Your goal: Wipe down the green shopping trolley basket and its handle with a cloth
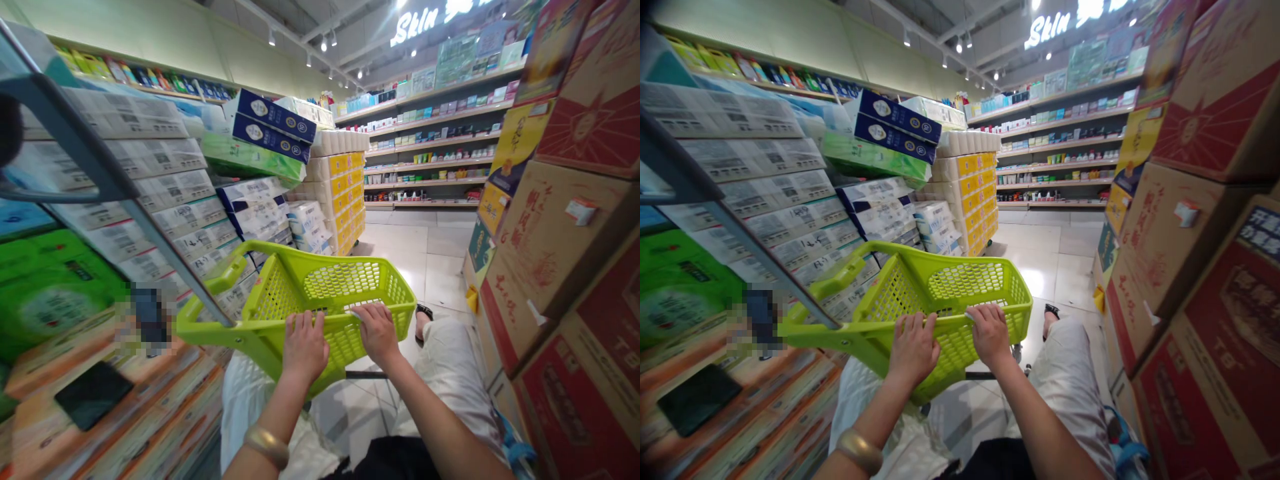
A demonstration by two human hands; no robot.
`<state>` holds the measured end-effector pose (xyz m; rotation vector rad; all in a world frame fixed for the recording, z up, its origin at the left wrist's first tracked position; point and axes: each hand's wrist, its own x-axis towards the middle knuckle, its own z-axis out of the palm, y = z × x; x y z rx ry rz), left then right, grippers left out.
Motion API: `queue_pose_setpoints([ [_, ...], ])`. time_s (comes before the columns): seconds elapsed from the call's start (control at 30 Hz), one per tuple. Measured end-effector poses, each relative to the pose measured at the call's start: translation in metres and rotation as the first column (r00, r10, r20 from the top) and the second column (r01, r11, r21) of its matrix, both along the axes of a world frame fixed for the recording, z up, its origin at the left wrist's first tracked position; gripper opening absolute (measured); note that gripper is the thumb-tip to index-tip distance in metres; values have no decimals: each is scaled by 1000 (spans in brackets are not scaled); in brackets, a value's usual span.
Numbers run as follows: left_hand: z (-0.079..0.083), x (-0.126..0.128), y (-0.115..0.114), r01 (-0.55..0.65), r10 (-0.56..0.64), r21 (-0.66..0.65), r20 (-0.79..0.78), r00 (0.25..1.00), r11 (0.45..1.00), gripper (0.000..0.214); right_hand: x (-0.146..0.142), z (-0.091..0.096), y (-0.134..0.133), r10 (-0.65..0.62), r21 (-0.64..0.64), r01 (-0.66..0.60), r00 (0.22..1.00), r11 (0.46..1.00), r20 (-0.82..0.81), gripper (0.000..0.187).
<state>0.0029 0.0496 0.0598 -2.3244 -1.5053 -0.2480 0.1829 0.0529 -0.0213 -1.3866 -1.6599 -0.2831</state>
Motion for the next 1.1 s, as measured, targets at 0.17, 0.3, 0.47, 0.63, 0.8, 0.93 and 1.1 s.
queue_pose_setpoints([
  [0.17,-2,2,1,20,-20,4,26,999,1000,43,46,-11,1,-199,-3,199,977,980,-76,34],
  [0.3,-2,8,-2,-2,0,46,35,999,999,40,20,-2,4,-281,-55,276,944,960,-171,31],
  [0.47,-14,11,3,33,-42,116,72,997,993,37,-51,16,4,-28,-49,22,990,999,-135,37],
  [0.63,-23,6,4,56,-67,144,68,995,988,40,-51,16,-1,109,-56,-110,994,992,-26,45],
  [0.8,-23,2,0,81,-87,122,44,995,989,53,-1,1,-5,-16,0,16,1000,1000,1,41],
  [0.93,-25,2,0,87,-93,91,71,993,992,57,34,-11,-6,-155,18,155,988,988,-14,37],
  [1.1,-25,3,-1,76,-82,67,81,993,995,56,62,-21,-6,-296,13,296,954,955,-50,35],
])
